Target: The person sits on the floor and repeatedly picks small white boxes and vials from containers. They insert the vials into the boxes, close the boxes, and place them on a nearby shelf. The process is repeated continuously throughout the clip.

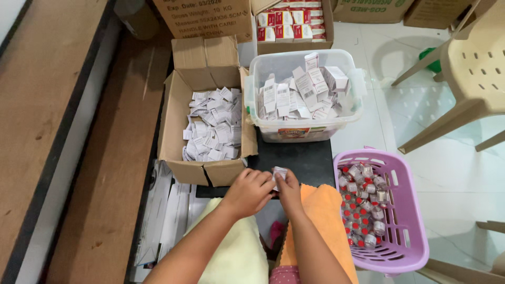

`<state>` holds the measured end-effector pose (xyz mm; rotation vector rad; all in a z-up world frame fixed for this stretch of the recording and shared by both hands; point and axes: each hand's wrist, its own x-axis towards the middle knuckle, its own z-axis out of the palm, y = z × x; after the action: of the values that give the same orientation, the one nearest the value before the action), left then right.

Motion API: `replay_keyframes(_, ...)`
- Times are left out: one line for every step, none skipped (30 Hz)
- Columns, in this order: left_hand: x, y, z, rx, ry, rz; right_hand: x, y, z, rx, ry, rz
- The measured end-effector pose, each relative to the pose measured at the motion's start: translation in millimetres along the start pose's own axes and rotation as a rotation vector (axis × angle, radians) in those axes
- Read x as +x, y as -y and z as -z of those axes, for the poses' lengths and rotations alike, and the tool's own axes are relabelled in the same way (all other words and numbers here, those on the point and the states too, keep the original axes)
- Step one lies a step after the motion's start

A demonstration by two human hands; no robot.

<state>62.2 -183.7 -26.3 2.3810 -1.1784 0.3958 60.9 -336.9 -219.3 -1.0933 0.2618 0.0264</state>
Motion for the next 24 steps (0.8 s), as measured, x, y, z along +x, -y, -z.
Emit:
replay_keyframes(11,3,4,-0.041,-0.024,0.012,6,-6,3,-0.139,-0.079,0.116)
replay_keyframes(25,9,7,-0.082,-0.049,0.023,10,-10,5,-0.356,-0.132,0.160)
replay_keyframes(42,15,6,-0.065,-0.100,0.084,12,-13,7,-0.577,-0.187,0.204)
replay_keyframes(60,24,2,-0.048,-0.151,0.145,12,-13,7,-0.798,-0.242,0.246)
replay_keyframes(82,37,-1,0.000,-0.166,0.204,14,-10,5,-0.733,-0.242,0.240)
replay_keyframes(105,51,-6,0.048,-0.182,0.262,14,-6,1,-0.669,-0.241,0.234)
replay_keyframes(129,66,-13,0.072,-0.179,0.334,11,-1,-5,-0.603,-0.239,0.225)
replay_keyframes(152,80,-22,0.096,-0.175,0.407,9,7,-9,-0.621,-0.283,0.146)
replay_keyframes(172,93,-33,0.137,0.016,0.580,7,16,-12,-0.638,-0.327,0.065)
replay_keyframes(187,105,-42,0.178,0.210,0.752,7,24,-17,-0.654,-0.370,-0.018)
replay_keyframes(198,117,-51,0.177,0.230,0.793,7,32,-20,-0.605,-0.385,0.003)
replay_keyframes(207,126,-60,0.177,0.250,0.835,6,38,-23,-0.556,-0.400,0.024)
replay_keyframes(212,131,-69,0.173,0.273,0.878,5,43,-23,-0.510,-0.416,0.043)
replay_keyframes(213,134,-76,0.183,0.275,0.900,5,47,-21,-0.627,-0.467,0.163)
replay_keyframes(213,137,-80,0.193,0.279,0.922,5,50,-19,-0.743,-0.515,0.282)
replay_keyframes(214,138,-83,0.203,0.284,0.943,6,51,-17,-0.859,-0.561,0.401)
replay_keyframes(212,137,-83,0.185,0.291,0.937,5,49,-15,-0.799,-0.559,0.382)
replay_keyframes(211,136,-81,0.168,0.298,0.930,5,46,-14,-0.739,-0.557,0.364)
replay_keyframes(210,135,-76,0.152,0.297,0.929,6,43,-13,-0.681,-0.545,0.349)
replay_keyframes(208,132,-69,0.154,0.219,0.896,4,39,-12,-0.647,-0.522,0.341)
replay_keyframes(208,130,-60,0.161,0.139,0.853,7,35,-14,-0.605,-0.502,0.339)
replay_keyframes(207,127,-50,0.168,0.059,0.809,9,31,-17,-0.564,-0.483,0.337)
replay_keyframes(202,121,-42,0.035,-0.090,0.773,7,26,-19,-0.493,-0.445,0.320)
replay_keyframes(195,114,-34,-0.100,-0.238,0.733,7,22,-22,-0.422,-0.406,0.303)
